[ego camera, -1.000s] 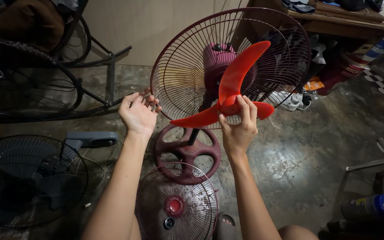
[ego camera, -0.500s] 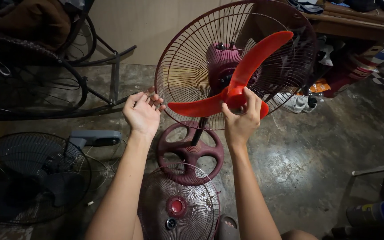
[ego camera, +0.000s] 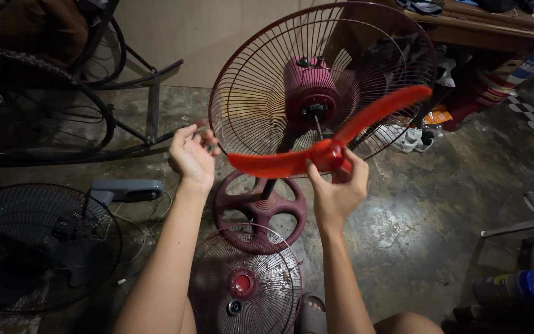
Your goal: The person reassembles a standing electric fan by first securing the front wire cage and then attaching a red three-blade fan blade to the motor shaft. The person repeatedly aligns and seats the blade onto the shaft before leaving it mounted.
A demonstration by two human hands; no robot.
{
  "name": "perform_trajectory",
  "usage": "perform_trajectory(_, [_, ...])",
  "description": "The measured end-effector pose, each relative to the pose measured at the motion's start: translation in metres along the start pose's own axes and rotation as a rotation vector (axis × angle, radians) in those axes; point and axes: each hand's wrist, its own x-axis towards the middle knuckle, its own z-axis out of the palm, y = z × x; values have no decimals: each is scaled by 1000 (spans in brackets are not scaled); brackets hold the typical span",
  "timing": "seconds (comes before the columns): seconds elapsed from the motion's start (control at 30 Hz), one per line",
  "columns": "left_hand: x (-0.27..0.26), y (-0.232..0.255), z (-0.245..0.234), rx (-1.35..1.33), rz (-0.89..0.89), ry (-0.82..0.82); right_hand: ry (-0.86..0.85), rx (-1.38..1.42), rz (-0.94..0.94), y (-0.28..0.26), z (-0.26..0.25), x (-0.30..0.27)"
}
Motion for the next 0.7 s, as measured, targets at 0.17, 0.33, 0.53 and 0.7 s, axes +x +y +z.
perform_trajectory(0.17, [-3, -11, 6, 575, 421, -31, 56, 144, 249, 6, -39, -14])
perform_trajectory(0.33, [-27, -55, 47, 814, 377, -420, 0, 77, 286, 18, -74, 9])
perform_trajectory(0.53, [-23, -107, 90, 628, 79, -385, -177, 170, 283, 35, -97, 28])
perform_trajectory(0.7, [-16, -118, 96, 582, -193, -396, -165, 310, 421, 54, -101, 19])
